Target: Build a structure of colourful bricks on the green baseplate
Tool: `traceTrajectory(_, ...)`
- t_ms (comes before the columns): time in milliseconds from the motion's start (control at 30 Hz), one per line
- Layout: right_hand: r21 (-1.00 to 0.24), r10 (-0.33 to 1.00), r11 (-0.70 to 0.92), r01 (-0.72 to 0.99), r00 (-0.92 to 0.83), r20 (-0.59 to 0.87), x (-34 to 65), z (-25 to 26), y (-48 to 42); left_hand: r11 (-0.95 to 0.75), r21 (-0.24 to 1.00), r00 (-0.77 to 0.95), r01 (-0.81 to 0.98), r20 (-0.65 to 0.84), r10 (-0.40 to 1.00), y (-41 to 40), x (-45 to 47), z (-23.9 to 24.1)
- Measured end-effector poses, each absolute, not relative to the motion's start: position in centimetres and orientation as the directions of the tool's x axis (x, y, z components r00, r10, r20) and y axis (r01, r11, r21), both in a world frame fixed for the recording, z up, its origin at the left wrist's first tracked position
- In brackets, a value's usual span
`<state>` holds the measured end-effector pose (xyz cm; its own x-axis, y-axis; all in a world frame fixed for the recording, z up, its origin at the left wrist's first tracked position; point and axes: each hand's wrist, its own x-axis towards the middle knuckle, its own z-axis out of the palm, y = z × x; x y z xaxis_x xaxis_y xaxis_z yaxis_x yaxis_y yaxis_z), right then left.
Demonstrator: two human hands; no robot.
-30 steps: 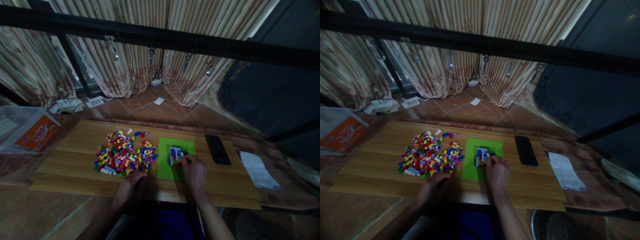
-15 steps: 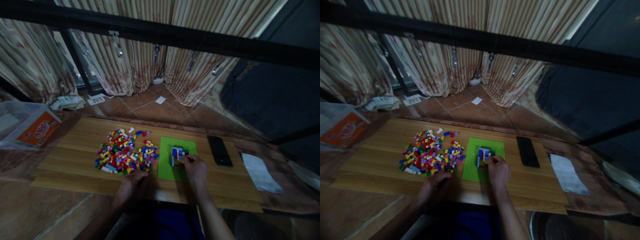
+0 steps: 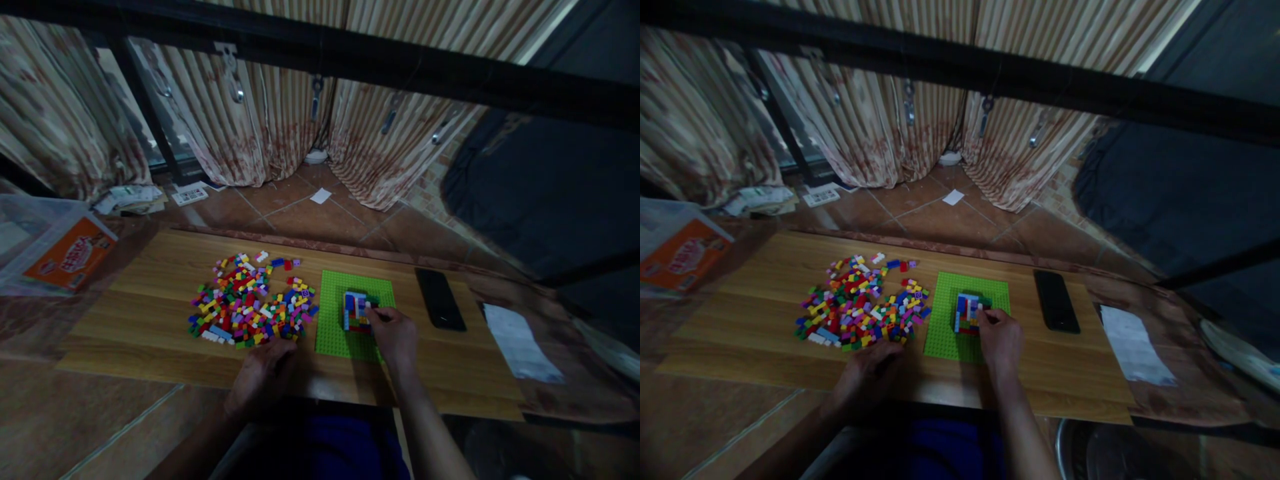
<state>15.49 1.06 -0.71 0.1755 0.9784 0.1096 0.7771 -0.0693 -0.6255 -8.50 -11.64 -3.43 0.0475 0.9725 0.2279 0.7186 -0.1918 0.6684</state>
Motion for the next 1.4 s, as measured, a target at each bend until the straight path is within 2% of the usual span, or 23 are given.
traceTrajectory(333,-0.681,0.981,-0.074,0.729,0.177,0.083,15.4,-1.1,1.5,-0.201,0.668,0.053,0.716,0.234,0.971,-11.5,-8.6,-3.6)
traceTrajectory(533,-0.738,0.988,-0.013,0.675,0.122,0.094,15.5,-0.8,1.1,-0.158,0.697,0.039,0.700,0.184,0.982,-11.5,-8.5,-3.2)
traceTrajectory(800,-0.834,0.957,0.049,0.549,0.214,0.197,15.3,-0.2,-2.0,-0.167,0.718,0.027,0.675,0.202,0.979,-11.7,-8.4,-3.0)
traceTrajectory(933,-0.851,0.970,0.132,0.508,0.109,0.215,13.4,-0.2,-4.1,-0.168,0.711,0.040,0.683,0.193,0.980,-11.7,-8.3,-2.6)
traceTrajectory(1067,-0.823,0.974,0.223,0.522,-0.074,0.216,11.1,-0.8,-5.8,-0.172,0.713,0.042,0.679,0.196,0.980,-11.8,-8.2,-2.4)
traceTrajectory(1233,-0.746,0.940,0.338,0.573,-0.252,0.232,9.3,-1.8,-6.3,-0.165,0.713,0.067,0.682,0.164,0.984,-11.8,-8.2,-2.4)
traceTrajectory(1400,-0.641,0.902,0.431,0.635,-0.323,0.287,7.8,-1.9,-4.8,-0.166,0.711,0.069,0.683,0.163,0.984,-11.8,-8.2,-2.7)
